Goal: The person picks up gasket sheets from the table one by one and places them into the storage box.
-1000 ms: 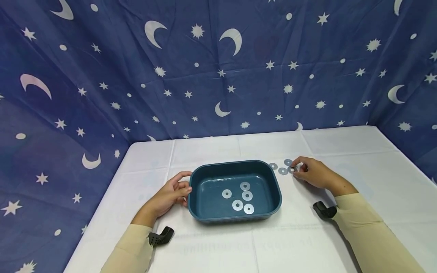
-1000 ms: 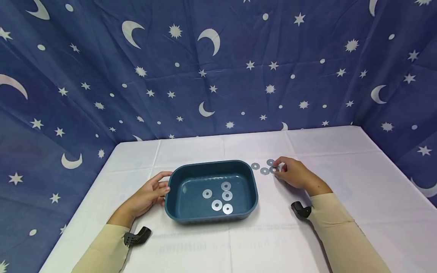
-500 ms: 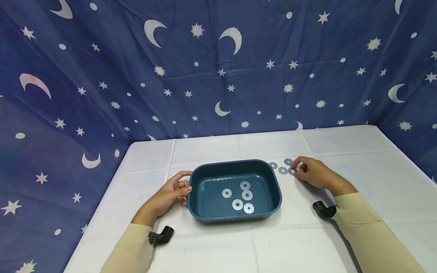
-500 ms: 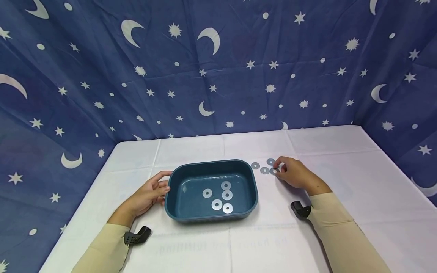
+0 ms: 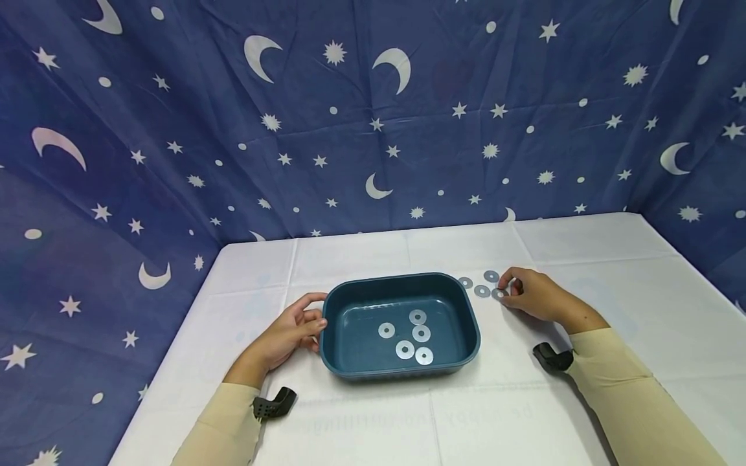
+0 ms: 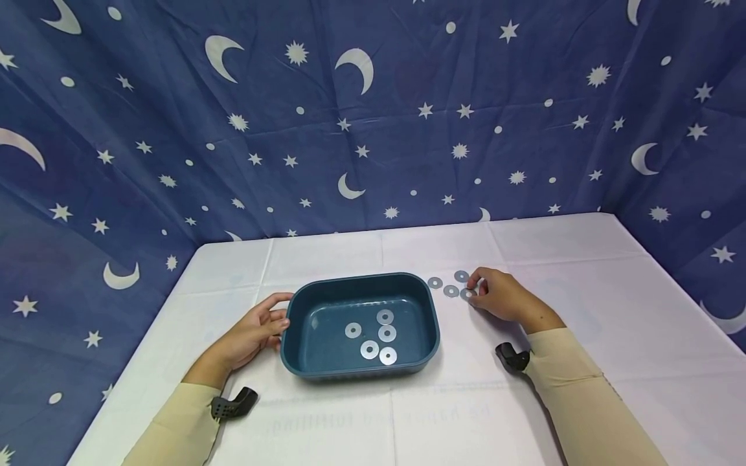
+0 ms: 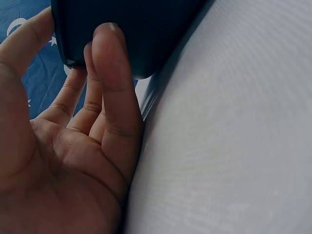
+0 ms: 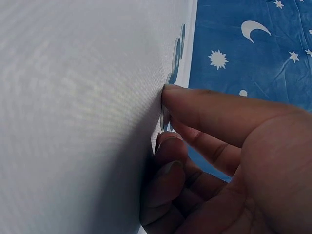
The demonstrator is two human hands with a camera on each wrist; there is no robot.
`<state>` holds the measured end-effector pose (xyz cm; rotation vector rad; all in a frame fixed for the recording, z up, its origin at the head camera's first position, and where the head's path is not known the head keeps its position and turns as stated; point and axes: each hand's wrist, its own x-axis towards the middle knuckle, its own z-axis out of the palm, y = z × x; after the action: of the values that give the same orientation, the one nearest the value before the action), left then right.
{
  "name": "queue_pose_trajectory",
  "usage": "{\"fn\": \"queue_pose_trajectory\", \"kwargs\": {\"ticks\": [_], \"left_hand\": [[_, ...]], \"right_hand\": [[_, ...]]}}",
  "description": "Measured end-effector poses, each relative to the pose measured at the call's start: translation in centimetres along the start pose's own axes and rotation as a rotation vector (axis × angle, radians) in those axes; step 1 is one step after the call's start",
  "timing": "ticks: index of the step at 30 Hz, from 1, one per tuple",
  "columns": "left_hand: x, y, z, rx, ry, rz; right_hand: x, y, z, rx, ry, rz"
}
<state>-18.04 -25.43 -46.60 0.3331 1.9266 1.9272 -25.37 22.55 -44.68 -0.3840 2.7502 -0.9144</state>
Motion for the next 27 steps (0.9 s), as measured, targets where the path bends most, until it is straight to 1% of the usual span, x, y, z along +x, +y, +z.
{"fn": "queue_pose_trajectory", "kwargs": {"ticks": [9,15,21,27], "left_hand": [[-0.09,0.24,0.17,-0.007,-0.002,-0.005],[-0.09,0.26,0.19,-0.006,0.001,-0.003],[-0.1,0.18,0.22,-0.002,0.006,0.0],[-0.1,0.22,0.25,0.001,0.006,-0.006]], "right_hand": [[0.01,-0.21,-0.06,0.007,-0.009,0.01],[0.02,-0.47,0.0,-0.007,0.004,0.026],[-0.04,-0.54,0.1,-0.033,0.04,-0.016],[-0.03,-0.64,0.2,-0.044,0.04,-0.03]]}}
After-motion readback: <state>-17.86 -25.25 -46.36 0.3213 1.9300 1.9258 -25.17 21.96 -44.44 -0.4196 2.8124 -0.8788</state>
